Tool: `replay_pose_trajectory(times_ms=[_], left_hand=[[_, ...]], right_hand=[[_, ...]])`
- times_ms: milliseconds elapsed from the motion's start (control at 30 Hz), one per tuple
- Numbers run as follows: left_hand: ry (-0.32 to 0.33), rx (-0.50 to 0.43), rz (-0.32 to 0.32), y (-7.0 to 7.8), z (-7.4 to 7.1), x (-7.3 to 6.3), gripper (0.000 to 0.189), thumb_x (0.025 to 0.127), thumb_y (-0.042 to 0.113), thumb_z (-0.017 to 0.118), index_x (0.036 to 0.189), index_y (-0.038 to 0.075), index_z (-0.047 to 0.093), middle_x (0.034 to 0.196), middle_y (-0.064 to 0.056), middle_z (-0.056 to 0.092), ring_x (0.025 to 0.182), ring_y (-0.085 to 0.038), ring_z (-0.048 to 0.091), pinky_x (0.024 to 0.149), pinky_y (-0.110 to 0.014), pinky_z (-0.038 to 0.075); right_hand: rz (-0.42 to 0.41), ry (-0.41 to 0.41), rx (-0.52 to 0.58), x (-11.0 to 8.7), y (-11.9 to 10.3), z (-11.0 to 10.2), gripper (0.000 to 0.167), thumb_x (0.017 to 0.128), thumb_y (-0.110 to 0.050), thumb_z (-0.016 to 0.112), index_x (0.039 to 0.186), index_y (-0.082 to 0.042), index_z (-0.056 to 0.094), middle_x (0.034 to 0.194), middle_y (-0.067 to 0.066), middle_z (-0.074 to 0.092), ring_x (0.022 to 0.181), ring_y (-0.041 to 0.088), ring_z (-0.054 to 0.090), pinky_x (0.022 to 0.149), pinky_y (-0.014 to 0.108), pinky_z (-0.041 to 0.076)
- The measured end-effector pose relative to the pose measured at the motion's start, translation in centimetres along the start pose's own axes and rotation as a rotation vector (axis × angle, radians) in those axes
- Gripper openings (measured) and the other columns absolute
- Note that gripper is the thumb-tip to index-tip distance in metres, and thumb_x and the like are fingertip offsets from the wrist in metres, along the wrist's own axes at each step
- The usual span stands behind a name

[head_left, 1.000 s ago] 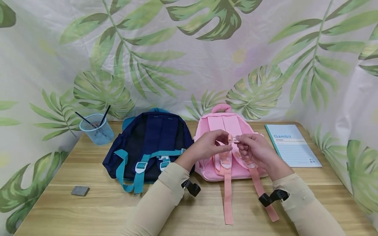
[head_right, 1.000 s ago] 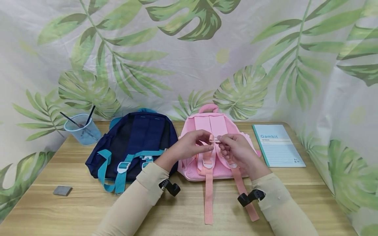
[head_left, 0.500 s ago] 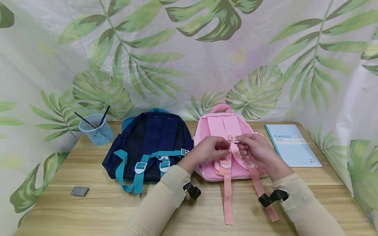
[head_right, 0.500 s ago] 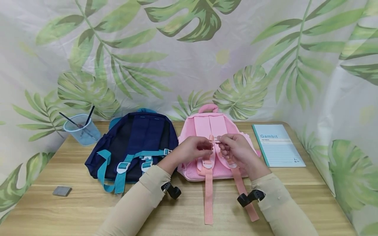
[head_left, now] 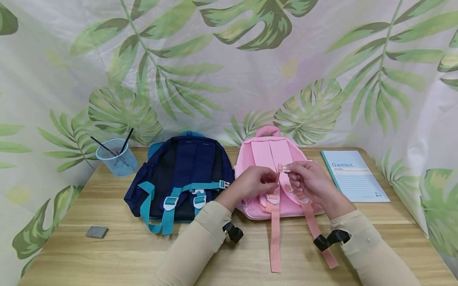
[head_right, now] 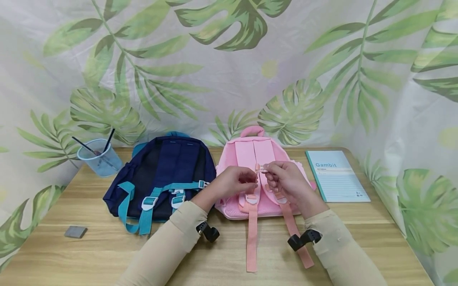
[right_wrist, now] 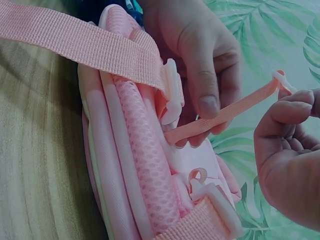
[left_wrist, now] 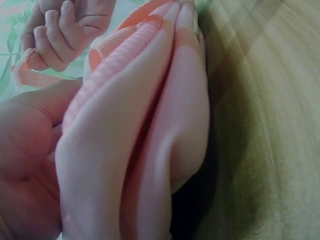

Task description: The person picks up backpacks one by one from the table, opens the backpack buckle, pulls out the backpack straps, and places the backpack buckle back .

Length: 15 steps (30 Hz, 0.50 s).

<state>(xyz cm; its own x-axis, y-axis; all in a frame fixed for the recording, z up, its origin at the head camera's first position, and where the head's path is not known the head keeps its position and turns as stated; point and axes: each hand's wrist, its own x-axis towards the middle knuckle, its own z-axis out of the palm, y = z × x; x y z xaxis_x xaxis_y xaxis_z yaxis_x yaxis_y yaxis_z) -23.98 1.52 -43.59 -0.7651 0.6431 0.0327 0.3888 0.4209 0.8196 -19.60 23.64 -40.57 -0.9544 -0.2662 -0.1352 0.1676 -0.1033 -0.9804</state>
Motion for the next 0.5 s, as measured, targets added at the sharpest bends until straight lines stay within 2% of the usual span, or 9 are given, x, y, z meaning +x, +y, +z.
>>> replay_pose_trajectory(times_ms=[267,500], left_hand=[[0.010,0.033,0.020,-0.19,0.17,-0.08,0.017,0.100,0.017,0.079,0.114,0.008,0.078,0.099,-0.002,0.079,0.084,-0.006,0.067,0.084,-0.021,0.057],[0.001,0.049,0.029,-0.29,-0.01,-0.08,0.014,0.100,0.019,0.079,0.110,0.009,0.078,0.096,-0.001,0.078,0.085,-0.007,0.066,0.083,-0.021,0.056]], right_hand=[[-0.039,0.014,-0.011,-0.13,-0.50,0.17,0.036,0.114,-0.011,0.047,0.084,-0.015,0.067,0.070,-0.005,0.053,0.059,0.007,0.046,0.055,0.020,0.037],[-0.062,-0.022,0.008,-0.09,-0.50,0.15,0.037,0.115,-0.011,0.045,0.085,-0.014,0.066,0.071,-0.004,0.051,0.060,0.008,0.044,0.056,0.022,0.035]])
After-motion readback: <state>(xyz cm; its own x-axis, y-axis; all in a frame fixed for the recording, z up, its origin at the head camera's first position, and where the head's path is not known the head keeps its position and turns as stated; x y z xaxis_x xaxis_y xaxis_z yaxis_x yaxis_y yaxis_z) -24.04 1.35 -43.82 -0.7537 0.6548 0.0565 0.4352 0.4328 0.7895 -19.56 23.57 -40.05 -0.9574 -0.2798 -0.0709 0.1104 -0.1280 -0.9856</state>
